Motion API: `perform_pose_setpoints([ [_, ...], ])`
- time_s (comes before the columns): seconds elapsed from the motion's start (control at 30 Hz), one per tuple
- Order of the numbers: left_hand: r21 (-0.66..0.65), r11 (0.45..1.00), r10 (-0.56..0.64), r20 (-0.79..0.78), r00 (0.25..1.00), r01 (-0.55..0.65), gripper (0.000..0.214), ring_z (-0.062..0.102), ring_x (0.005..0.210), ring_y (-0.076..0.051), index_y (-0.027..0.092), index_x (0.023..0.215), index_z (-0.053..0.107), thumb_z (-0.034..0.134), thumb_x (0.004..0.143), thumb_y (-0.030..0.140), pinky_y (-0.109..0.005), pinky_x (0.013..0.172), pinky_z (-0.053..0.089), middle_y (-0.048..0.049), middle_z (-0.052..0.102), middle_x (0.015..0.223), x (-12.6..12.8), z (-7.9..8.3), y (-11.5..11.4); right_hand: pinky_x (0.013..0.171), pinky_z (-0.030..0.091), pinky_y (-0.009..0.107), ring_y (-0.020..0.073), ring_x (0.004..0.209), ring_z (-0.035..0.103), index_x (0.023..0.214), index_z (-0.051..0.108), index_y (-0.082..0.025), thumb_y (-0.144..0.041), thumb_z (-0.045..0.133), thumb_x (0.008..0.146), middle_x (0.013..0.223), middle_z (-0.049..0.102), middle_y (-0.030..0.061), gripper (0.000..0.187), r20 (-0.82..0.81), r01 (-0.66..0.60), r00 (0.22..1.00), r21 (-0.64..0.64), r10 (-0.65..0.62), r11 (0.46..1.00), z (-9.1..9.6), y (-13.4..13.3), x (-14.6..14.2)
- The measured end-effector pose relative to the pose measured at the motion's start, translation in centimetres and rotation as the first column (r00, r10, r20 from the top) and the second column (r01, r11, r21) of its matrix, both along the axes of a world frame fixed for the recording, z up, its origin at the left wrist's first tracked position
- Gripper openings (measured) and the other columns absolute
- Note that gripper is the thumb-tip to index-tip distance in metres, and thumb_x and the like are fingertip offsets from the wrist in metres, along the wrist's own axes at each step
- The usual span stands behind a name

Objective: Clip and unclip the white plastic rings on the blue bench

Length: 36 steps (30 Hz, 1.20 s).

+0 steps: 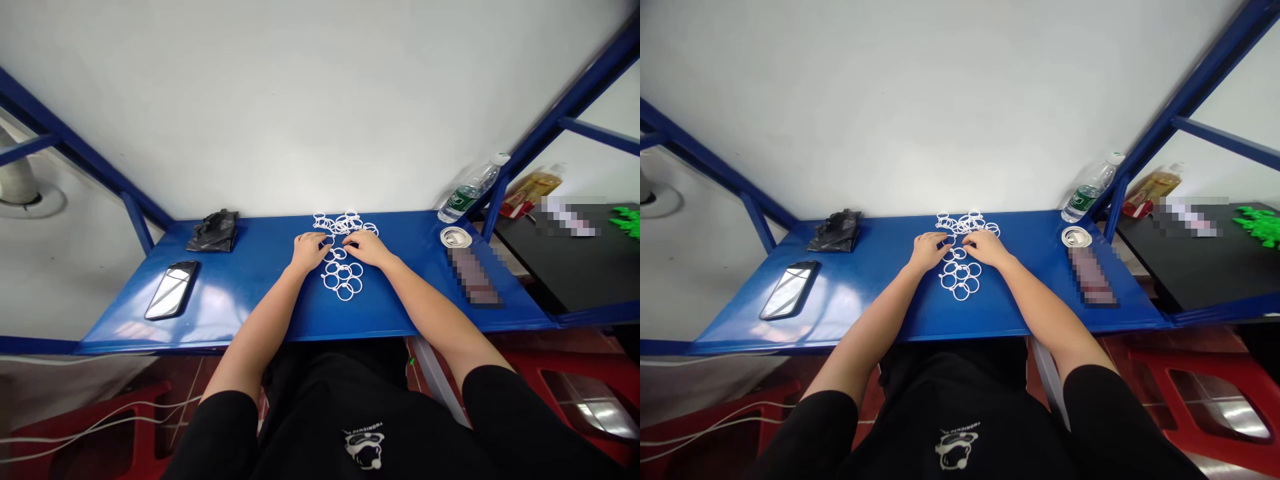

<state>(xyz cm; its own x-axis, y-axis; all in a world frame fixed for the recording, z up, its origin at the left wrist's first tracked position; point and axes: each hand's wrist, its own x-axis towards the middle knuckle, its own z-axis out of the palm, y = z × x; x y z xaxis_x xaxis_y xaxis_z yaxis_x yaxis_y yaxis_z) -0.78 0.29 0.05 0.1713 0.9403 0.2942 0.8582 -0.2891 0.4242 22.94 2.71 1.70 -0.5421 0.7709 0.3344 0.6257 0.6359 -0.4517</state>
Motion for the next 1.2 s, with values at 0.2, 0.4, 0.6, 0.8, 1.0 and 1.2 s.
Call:
perform_pose_setpoints([
  [0.2, -0.026, 1.000, 0.008, -0.046, 0.999, -0.010, 0.032, 0.057, 0.143, -0.030, 0.032, 0.130, 0.077, 0.064, 0.102, 0.036, -0.052, 0.119, 0.040, -0.0030, 0.066, 0.151, 0.1, 0.2, -0.2, 0.109, 0.051, 0.049, 0.0299, 0.121, 0.069, 0.125, 0.078, -0.023, -0.012, 0.067, 0.093, 0.130, 0.077, 0.0087, 0.035, 0.130, 0.096, 0.986, 0.070, -0.104, 0.993, 0.2, 0.2, 0.6],
  [0.4, -0.001, 1.000, 0.018, -0.077, 0.997, -0.018, 0.024, 0.062, 0.134, -0.031, 0.031, 0.117, 0.082, 0.064, 0.102, 0.038, -0.052, 0.117, 0.042, -0.0045, 0.074, 0.138, 0.4, 0.4, -0.4, 0.108, 0.052, 0.048, 0.0299, 0.121, 0.067, 0.127, 0.076, -0.023, -0.015, 0.064, 0.096, 0.131, 0.075, 0.0099, 0.035, 0.055, 0.198, 0.978, 0.091, -0.203, 0.976, 0.4, 0.1, 0.5],
  [0.6, 0.233, 0.969, -0.074, -0.016, 0.997, 0.076, 0.016, 0.067, 0.123, -0.031, 0.025, 0.106, 0.082, 0.070, 0.098, 0.032, -0.051, 0.108, 0.052, -0.0121, 0.072, 0.131, 0.5, 0.6, -0.4, 0.100, 0.054, 0.042, 0.0259, 0.110, 0.071, 0.120, 0.079, -0.024, -0.024, 0.063, 0.101, 0.120, 0.079, 0.0091, 0.025, -0.080, 0.118, 0.990, 0.039, -0.115, 0.992, 0.2, -0.2, -0.1],
  [0.8, 0.321, 0.896, -0.320, -0.009, 0.947, 0.306, 0.027, 0.066, 0.126, -0.023, 0.024, 0.109, 0.078, 0.052, 0.107, 0.025, -0.040, 0.107, 0.057, -0.0103, 0.068, 0.140, 1.6, 1.2, -1.2, 0.074, 0.053, 0.030, 0.0172, 0.074, 0.069, 0.117, 0.081, -0.022, -0.032, 0.068, 0.097, 0.103, 0.083, 0.0050, 0.026, -0.298, 0.071, 0.949, -0.132, -0.108, 0.989, 0.2, -0.4, -0.7],
  [1.0, 0.341, 0.863, -0.387, -0.033, 0.922, 0.374, 0.025, 0.069, 0.120, -0.025, 0.024, 0.111, 0.078, 0.053, 0.106, 0.028, -0.045, 0.106, 0.057, -0.0118, 0.073, 0.132, 2.5, 1.3, -1.8, 0.082, 0.054, 0.032, 0.0199, 0.088, 0.073, 0.102, 0.084, -0.023, -0.018, 0.064, 0.094, 0.102, 0.082, 0.0051, 0.022, -0.352, 0.030, 0.935, -0.055, -0.048, 0.998, 0.6, -0.5, -0.9],
  [1.2, 0.376, 0.886, -0.321, 0.078, 0.944, 0.271, 0.023, 0.068, 0.122, -0.022, 0.023, 0.114, 0.077, 0.055, 0.107, 0.029, -0.040, 0.105, 0.057, -0.0120, 0.072, 0.129, 2.0, 0.7, -1.0, 0.078, 0.053, 0.031, 0.0182, 0.081, 0.071, 0.104, 0.084, -0.024, -0.015, 0.063, 0.092, 0.094, 0.081, 0.0025, 0.025, -0.277, -0.001, 0.961, -0.068, -0.018, 0.998, 0.5, -0.9, -1.2],
])
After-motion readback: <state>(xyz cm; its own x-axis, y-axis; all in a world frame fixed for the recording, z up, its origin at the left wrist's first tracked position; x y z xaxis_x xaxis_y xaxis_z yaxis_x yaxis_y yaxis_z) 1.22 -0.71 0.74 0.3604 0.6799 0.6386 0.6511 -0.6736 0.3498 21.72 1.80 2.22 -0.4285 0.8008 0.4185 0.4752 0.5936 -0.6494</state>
